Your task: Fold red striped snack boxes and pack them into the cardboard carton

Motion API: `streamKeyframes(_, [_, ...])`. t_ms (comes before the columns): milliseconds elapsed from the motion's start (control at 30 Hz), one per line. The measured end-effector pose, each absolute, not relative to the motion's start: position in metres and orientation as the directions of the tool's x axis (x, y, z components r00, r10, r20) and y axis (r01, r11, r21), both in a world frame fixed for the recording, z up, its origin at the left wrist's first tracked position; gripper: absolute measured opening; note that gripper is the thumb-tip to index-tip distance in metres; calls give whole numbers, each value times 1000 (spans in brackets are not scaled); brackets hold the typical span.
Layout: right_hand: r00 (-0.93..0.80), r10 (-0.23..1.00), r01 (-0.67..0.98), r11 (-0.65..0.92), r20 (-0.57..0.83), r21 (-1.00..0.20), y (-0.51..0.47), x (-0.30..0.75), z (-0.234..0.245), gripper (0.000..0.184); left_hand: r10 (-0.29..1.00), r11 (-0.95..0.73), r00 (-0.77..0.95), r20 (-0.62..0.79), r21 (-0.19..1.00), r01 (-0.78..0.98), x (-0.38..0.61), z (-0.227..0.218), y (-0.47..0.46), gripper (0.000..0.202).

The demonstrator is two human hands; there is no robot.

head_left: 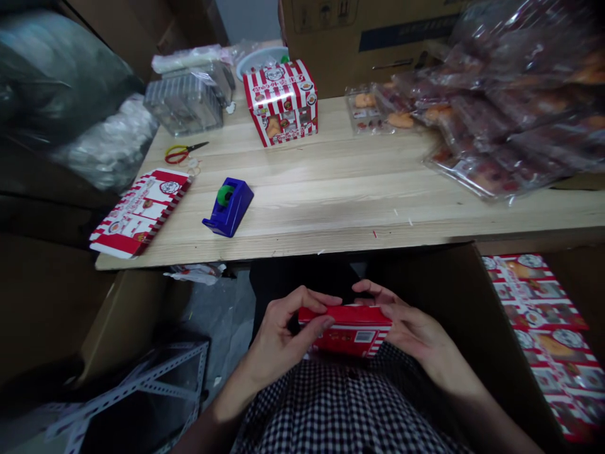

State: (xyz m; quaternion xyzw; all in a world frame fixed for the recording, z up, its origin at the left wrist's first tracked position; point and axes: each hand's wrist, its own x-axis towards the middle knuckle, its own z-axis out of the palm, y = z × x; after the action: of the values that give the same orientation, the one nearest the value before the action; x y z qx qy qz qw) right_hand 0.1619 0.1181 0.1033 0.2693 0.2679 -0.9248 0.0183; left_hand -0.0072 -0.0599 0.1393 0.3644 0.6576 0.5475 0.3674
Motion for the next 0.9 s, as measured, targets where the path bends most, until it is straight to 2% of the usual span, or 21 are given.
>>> streamKeyframes(133, [-830, 239, 224, -686, -505, -692, 116, 155, 122, 22, 874, 214, -450, -182, 977, 21, -11, 142, -51, 13])
streamKeyframes(200, [-824, 272, 275, -575, -497, -770, 114, 151, 132, 27, 880, 221, -432, -200, 975, 0, -12, 144, -47, 19])
streamKeyframes(300, [-807, 339, 293, -482, -484, -826, 112, 148, 136, 34, 879, 215, -430, -207, 976, -30, -11, 145, -44, 22])
streamKeyframes(367, [-785, 375, 294, -476, -494, -829, 111, 148, 134, 36, 871, 223, -446, -209, 975, -21, -11, 145, -43, 22])
streamKeyframes(500, [-769, 308, 282, -623, -560, -730, 109, 148, 129, 41, 875, 240, -436, -209, 971, 17, -9, 143, -45, 20])
streamKeyframes(567, [-741, 319, 247, -689, -591, -681, 108, 150, 129, 41, 880, 253, -420, -221, 967, 21, -9, 144, -45, 22])
streamKeyframes(733, [-698, 285, 244, -768, -657, -592, 110, 158, 128, 37, 903, 284, -327, -280, 958, -39, -8, 145, -45, 28])
streamKeyframes(800, [-723, 260, 272, -744, -640, -610, 113, 158, 127, 37, 903, 286, -313, -296, 955, -76, -8, 143, -44, 29])
streamKeyframes(900, [-771, 342, 273, -585, -537, -764, 115, 157, 127, 29, 894, 289, -322, -311, 950, -116, -7, 139, -45, 29])
